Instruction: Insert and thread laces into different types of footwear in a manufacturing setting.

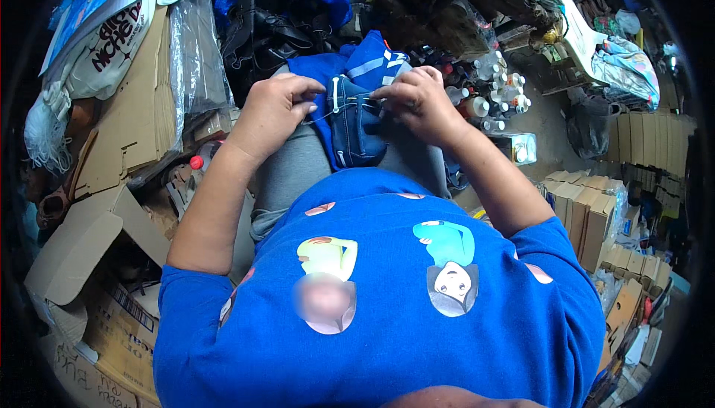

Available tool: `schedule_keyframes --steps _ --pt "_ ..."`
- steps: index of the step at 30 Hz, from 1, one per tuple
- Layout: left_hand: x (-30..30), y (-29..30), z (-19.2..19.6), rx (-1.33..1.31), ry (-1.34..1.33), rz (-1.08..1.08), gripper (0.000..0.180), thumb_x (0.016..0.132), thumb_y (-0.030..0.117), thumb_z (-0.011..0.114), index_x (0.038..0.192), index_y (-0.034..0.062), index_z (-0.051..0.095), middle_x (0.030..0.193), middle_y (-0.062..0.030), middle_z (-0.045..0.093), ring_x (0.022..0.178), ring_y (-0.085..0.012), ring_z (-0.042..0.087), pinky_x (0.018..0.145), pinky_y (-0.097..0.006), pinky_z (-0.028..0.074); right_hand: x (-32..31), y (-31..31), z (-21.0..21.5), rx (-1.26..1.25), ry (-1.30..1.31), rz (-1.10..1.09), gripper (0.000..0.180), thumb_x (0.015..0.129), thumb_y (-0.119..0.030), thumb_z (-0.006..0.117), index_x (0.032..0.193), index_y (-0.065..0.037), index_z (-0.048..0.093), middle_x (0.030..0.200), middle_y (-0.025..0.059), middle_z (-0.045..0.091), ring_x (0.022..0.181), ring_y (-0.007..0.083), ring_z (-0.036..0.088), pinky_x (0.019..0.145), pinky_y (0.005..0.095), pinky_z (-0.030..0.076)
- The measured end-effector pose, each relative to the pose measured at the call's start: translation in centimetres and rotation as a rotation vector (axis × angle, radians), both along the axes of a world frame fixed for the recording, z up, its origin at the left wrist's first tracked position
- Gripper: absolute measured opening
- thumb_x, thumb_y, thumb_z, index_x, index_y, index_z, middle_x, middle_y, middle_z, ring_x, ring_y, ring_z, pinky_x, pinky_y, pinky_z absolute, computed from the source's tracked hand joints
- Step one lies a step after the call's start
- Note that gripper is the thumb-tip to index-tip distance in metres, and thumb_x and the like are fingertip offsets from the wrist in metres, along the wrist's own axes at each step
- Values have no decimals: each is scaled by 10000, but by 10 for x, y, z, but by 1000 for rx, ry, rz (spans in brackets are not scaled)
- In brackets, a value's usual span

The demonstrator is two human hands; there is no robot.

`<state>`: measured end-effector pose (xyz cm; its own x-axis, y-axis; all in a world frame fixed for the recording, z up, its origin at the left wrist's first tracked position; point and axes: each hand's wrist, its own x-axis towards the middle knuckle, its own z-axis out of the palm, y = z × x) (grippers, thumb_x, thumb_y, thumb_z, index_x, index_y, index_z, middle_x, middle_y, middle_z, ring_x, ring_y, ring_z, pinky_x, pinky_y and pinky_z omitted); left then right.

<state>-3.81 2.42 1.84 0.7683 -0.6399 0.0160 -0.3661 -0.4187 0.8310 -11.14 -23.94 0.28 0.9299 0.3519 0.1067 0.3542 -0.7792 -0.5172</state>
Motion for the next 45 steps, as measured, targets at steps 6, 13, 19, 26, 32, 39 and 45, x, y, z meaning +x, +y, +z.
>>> schedule_keyframes --steps 6,13,19,26,32,39,45 --pt "-9 2 5 58 -10 147 271 720 -5 727 985 26 683 938 -134 657 788 -211 664 733 -312 527 -20 16 -3 -62 -148 -67 296 787 -119 666 1068 -206 685 852 24 587 888 211 567 973 438 314" --pt "-10 8 3 395 -126 223 240 709 138 768 891 10 678 848 -161 659 759 -264 660 693 -349 517 -23 24 -8 -136 -246 -83 342 751 -102 654 1064 -236 693 826 17 586 852 201 562 932 432 338" --pt "-16 8 -6 194 -40 184 188 732 103 738 887 11 687 838 -140 663 749 -238 654 687 -339 504 -17 13 -8 -23 -113 -95 381 736 -61 638 1065 -243 699 829 1 585 880 202 556 903 403 325" --pt "-4 -5 -1 -48 -11 65 179 742 15 690 911 59 730 819 -61 587 779 -166 578 717 -280 453 21 -10 -11 207 113 49 404 697 82 543 986 -140 717 807 33 576 805 201 566 714 313 456" --pt "3 -16 -2 13 -19 18 172 731 16 702 890 71 740 761 -44 500 710 -153 509 672 -276 421 32 -9 -8 202 168 66 340 693 62 556 942 -112 707 828 29 580 850 190 558 804 317 436" --pt "6 -19 -4 36 -28 24 196 693 21 729 877 86 742 741 -71 530 721 -198 549 667 -320 453 33 -10 -12 266 227 60 295 711 36 583 936 -109 707 827 26 592 854 190 558 810 326 436" --pt "-3 -26 2 95 -179 -7 147 695 23 706 828 78 728 745 -90 547 737 -248 564 663 -350 461 34 -12 -18 301 196 65 166 787 -57 655 936 -100 716 821 42 631 843 197 574 805 335 447"
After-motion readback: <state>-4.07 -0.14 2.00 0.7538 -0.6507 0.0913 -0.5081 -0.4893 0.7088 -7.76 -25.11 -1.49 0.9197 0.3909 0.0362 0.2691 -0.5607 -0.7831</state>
